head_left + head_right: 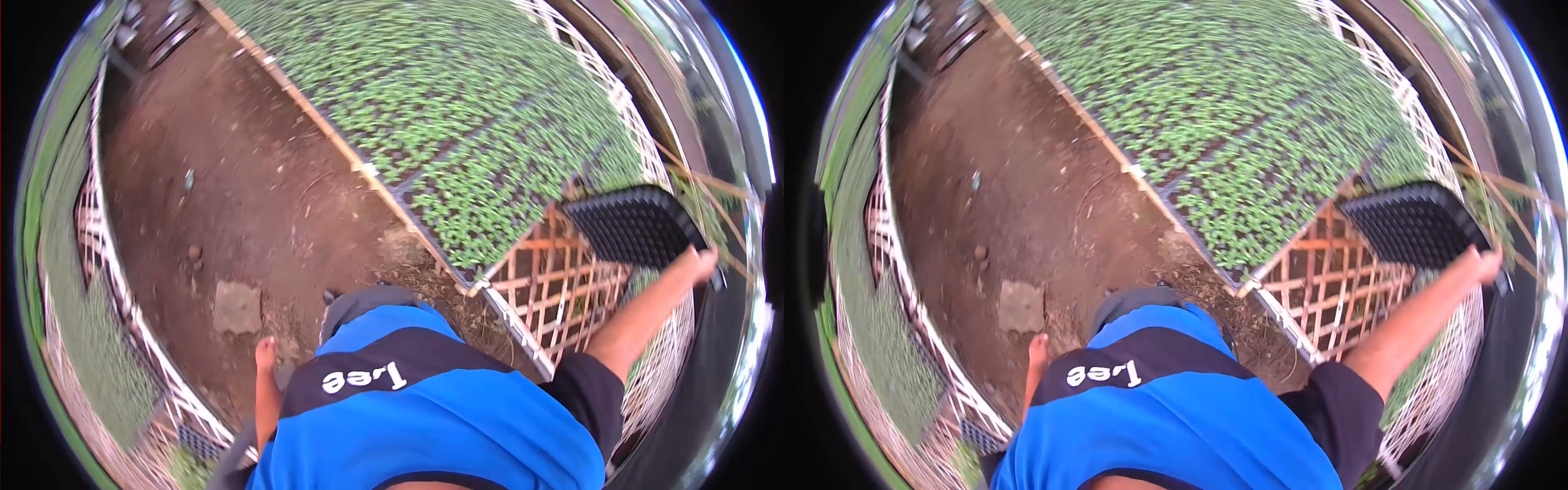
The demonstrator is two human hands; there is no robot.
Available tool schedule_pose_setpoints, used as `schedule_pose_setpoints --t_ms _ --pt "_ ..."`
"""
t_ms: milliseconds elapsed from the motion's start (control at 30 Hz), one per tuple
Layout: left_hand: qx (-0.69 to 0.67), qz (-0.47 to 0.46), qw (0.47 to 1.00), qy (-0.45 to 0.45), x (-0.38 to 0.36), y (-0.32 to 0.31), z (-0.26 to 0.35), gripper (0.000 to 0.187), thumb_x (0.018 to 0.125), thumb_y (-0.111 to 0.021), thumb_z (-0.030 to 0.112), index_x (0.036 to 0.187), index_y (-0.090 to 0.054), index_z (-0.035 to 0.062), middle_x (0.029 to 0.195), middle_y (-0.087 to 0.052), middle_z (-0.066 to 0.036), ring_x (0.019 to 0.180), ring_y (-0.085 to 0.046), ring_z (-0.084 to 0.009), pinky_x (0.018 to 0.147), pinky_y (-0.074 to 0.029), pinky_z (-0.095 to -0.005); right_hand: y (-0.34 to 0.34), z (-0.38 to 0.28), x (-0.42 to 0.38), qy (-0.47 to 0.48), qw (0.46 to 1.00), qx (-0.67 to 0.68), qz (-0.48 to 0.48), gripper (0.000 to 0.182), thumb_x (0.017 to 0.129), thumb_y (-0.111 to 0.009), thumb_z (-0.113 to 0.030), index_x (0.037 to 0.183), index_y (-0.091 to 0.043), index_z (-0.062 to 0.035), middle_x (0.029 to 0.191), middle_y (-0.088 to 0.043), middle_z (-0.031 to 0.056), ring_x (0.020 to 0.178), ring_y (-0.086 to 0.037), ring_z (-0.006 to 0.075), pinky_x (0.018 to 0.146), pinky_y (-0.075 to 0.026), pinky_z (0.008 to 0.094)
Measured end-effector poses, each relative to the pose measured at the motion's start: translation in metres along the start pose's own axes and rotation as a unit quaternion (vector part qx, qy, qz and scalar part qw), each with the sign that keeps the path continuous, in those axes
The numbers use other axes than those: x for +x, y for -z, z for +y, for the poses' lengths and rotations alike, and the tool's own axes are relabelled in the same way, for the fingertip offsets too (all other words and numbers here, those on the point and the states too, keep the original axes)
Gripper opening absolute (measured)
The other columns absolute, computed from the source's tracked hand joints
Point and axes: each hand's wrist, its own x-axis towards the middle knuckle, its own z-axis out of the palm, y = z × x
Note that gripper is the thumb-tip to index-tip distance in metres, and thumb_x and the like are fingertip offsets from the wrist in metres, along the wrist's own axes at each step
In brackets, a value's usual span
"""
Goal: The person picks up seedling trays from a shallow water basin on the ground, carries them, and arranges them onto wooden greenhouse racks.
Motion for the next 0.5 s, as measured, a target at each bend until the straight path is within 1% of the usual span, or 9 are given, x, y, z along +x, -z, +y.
schedule_pose_setpoints --t_ms 33,67,133,200,233,300,367,433,500 --pt "0.019 -0.015 0.999 0.034 0.002 -0.001 0.014 0.030 0.080 -0.054 0.028 0.092 -0.057 0.0011 0.082 -0.061 -0.011 0.076 -0.057 -0.0193 0.072 -0.044 -0.0323 -0.007 -0.011 0.004 0.085 0.992 -0.093 -0.006 0.034 0.072 -0.060 -0.021 0.095 -0.055 0.0035 0.084 -0.059 0.0154 0.067 -0.055 0.0248 0.058 -0.049 0.0414" --pt "0.067 0.018 0.997 -0.017 0.005 -0.003 0.024 0.030 0.080 -0.053 0.029 0.093 -0.057 0.0022 0.085 -0.061 -0.012 0.079 -0.058 -0.0208 0.073 -0.043 -0.0320 -0.016 -0.024 -0.008 0.134 0.986 -0.099 -0.006 0.034 0.072 -0.059 -0.022 0.095 -0.055 0.0032 0.084 -0.059 0.0152 0.067 -0.055 0.0248 0.058 -0.049 0.0414" --pt "0.044 0.007 0.999 -0.023 0.003 -0.001 0.068 0.032 0.080 -0.052 0.032 0.095 -0.057 0.0040 0.089 -0.061 -0.012 0.085 -0.058 -0.0238 0.077 -0.043 -0.0327 -0.028 -0.047 -0.058 0.146 0.980 0.133 -0.010 0.034 0.073 -0.059 -0.022 0.096 -0.054 0.0026 0.085 -0.059 0.0149 0.068 -0.055 0.0248 0.059 -0.049 0.0414" --pt "0.068 0.018 0.996 -0.049 0.026 0.000 0.083 0.031 0.080 -0.053 0.033 0.096 -0.058 0.0061 0.091 -0.061 -0.012 0.088 -0.058 -0.0240 0.078 -0.043 -0.0337 -0.039 -0.073 -0.123 0.166 0.955 0.239 -0.061 0.034 0.073 -0.058 -0.023 0.097 -0.054 0.0020 0.086 -0.058 0.0146 0.068 -0.055 0.0248 0.060 -0.049 0.0413" --pt "0.086 0.017 0.994 -0.069 0.033 0.002 0.105 0.031 0.080 -0.053 0.033 0.096 -0.058 0.0068 0.091 -0.061 -0.012 0.088 -0.057 -0.0240 0.078 -0.043 -0.0339 -0.042 -0.085 -0.157 0.179 0.943 0.267 -0.085 0.034 0.074 -0.057 -0.023 0.098 -0.054 0.0016 0.087 -0.058 0.0144 0.069 -0.055 0.0247 0.060 -0.049 0.0413" --pt "0.075 -0.008 0.995 -0.063 0.058 0.008 0.142 0.031 0.080 -0.053 0.033 0.097 -0.058 0.0073 0.092 -0.061 -0.012 0.089 -0.057 -0.0237 0.079 -0.043 -0.0336 -0.049 -0.107 -0.223 0.202 0.921 0.303 -0.137 0.034 0.074 -0.057 -0.023 0.099 -0.053 0.0010 0.088 -0.058 0.0141 0.069 -0.056 0.0247 0.061 -0.049 0.0413" --pt "0.032 -0.015 0.996 -0.088 0.098 0.012 0.169 0.031 0.079 -0.053 0.033 0.096 -0.059 0.0074 0.094 -0.060 -0.012 0.089 -0.057 -0.0239 0.080 -0.043 -0.0338 -0.058 -0.129 -0.295 0.223 0.897 0.331 -0.189 0.035 0.075 -0.056 -0.024 0.100 -0.053 0.0004 0.089 -0.058 0.0137 0.070 -0.056 0.0247 0.061 -0.049 0.0412" --pt "0.033 -0.041 0.992 -0.115 0.138 0.024 0.212 0.033 0.080 -0.053 0.031 0.099 -0.057 0.0047 0.094 -0.060 -0.011 0.089 -0.056 -0.0192 0.078 -0.043 -0.0315 -0.063 -0.151 -0.370 0.239 0.870 0.359 -0.240 0.035 0.076 -0.055 -0.024 0.101 -0.052 -0.0002 0.090 -0.058 0.0134 0.071 -0.056 0.0247 0.062 -0.049 0.0412" --pt "0.027 -0.064 0.978 -0.199 0.195 0.035 0.243 0.032 0.080 -0.053 0.031 0.099 -0.057 0.0051 0.095 -0.060 -0.010 0.089 -0.056 -0.0189 0.078 -0.043 -0.0311 -0.071 -0.173 -0.443 0.253 0.843 0.380 -0.285 0.035 0.076 -0.055 -0.025 0.102 -0.052 -0.0008 0.091 -0.058 0.0131 0.071 -0.056 0.0246 0.063 -0.048 0.0411"
